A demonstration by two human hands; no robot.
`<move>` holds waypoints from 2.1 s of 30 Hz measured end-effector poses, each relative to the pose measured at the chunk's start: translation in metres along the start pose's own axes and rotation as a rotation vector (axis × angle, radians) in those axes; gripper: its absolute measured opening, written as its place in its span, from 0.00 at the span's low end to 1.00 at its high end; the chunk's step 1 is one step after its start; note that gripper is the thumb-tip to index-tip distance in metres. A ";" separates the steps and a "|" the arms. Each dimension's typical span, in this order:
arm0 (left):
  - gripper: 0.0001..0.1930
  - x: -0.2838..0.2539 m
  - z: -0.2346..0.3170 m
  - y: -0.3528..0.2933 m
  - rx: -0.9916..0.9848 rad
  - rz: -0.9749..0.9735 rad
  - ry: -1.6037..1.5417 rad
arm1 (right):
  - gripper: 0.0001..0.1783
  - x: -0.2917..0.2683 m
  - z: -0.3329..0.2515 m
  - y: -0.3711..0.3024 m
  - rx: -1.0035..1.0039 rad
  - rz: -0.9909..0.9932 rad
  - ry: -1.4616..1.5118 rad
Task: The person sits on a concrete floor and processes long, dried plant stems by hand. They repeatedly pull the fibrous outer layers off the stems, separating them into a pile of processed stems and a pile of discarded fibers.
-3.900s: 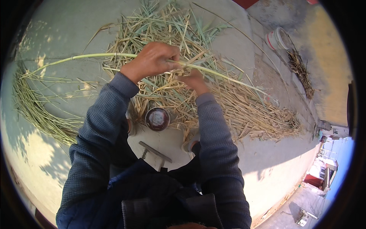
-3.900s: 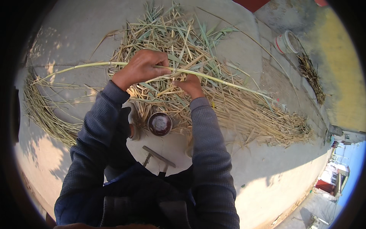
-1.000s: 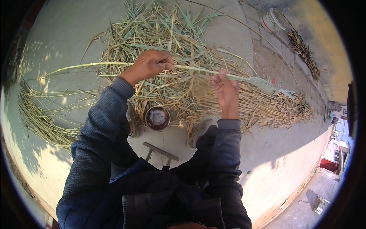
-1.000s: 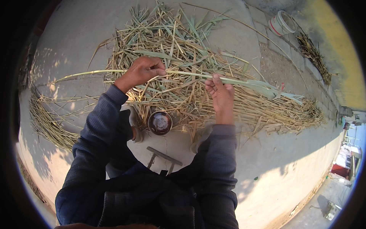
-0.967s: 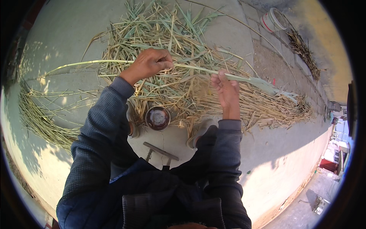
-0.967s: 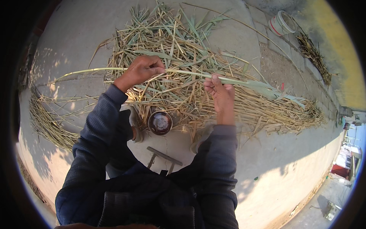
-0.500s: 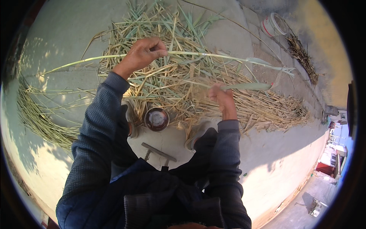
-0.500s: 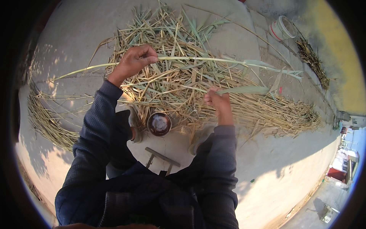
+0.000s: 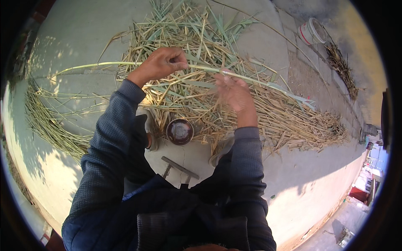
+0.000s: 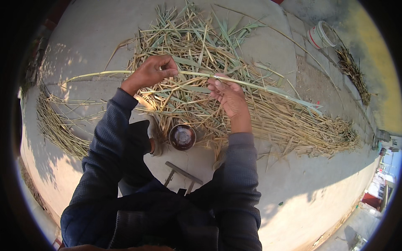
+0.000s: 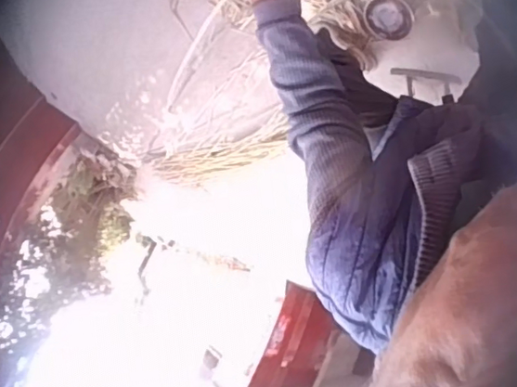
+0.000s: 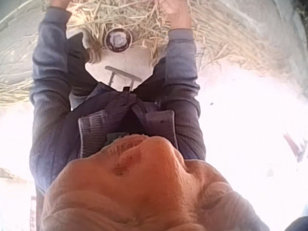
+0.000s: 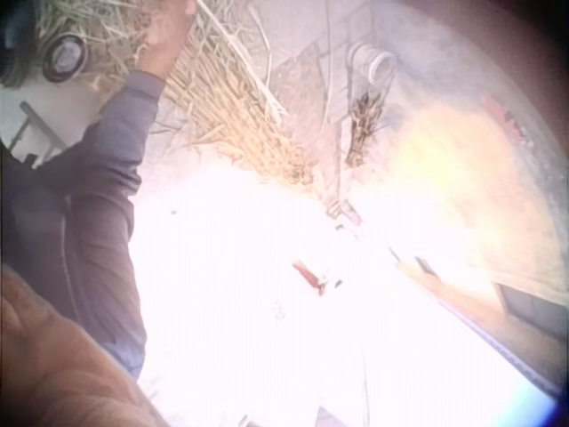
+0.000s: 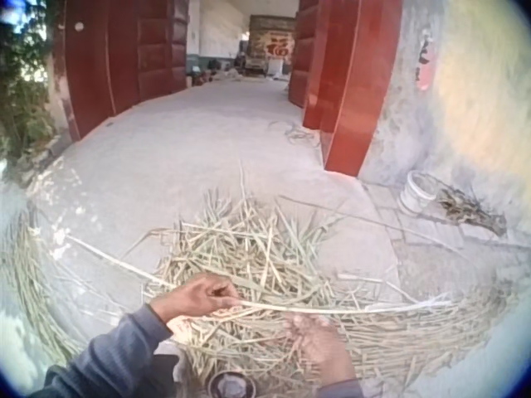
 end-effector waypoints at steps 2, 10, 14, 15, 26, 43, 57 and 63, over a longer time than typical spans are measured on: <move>0.10 0.002 -0.003 0.001 -0.011 -0.024 -0.026 | 0.18 -0.013 -0.010 -0.002 -0.066 0.049 0.106; 0.12 0.048 -0.006 0.003 -0.093 -0.158 -0.314 | 0.13 -0.018 -0.024 -0.019 -0.221 0.116 0.013; 0.11 0.054 0.014 -0.001 0.141 -0.118 0.178 | 0.13 -0.018 -0.029 -0.027 -0.259 0.170 -0.025; 0.11 0.059 0.019 -0.004 0.210 -0.104 0.343 | 0.13 -0.017 -0.030 -0.028 -0.263 0.163 -0.023; 0.18 0.037 0.006 -0.005 0.070 -0.155 0.161 | 0.13 -0.029 -0.040 -0.034 -0.290 0.219 0.049; 0.07 -0.002 -0.010 -0.025 -0.343 -0.200 -0.082 | 0.11 -0.108 -0.074 -0.067 -0.326 0.252 0.117; 0.09 0.103 0.060 0.009 0.073 0.057 -0.281 | 0.17 -0.018 -0.045 -0.062 -0.283 0.141 -0.115; 0.08 0.110 0.034 0.004 -0.222 0.019 -0.558 | 0.18 -0.007 -0.053 -0.067 -0.335 0.070 -0.256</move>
Point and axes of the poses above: each hand's wrist, its own y-axis towards the middle knuckle, its own x-axis out of the palm, z = x × y, the point moved 10 cm from there along y, towards the middle knuckle, and after that the axes turned 10 degrees about -y, right-handed, at the moved point
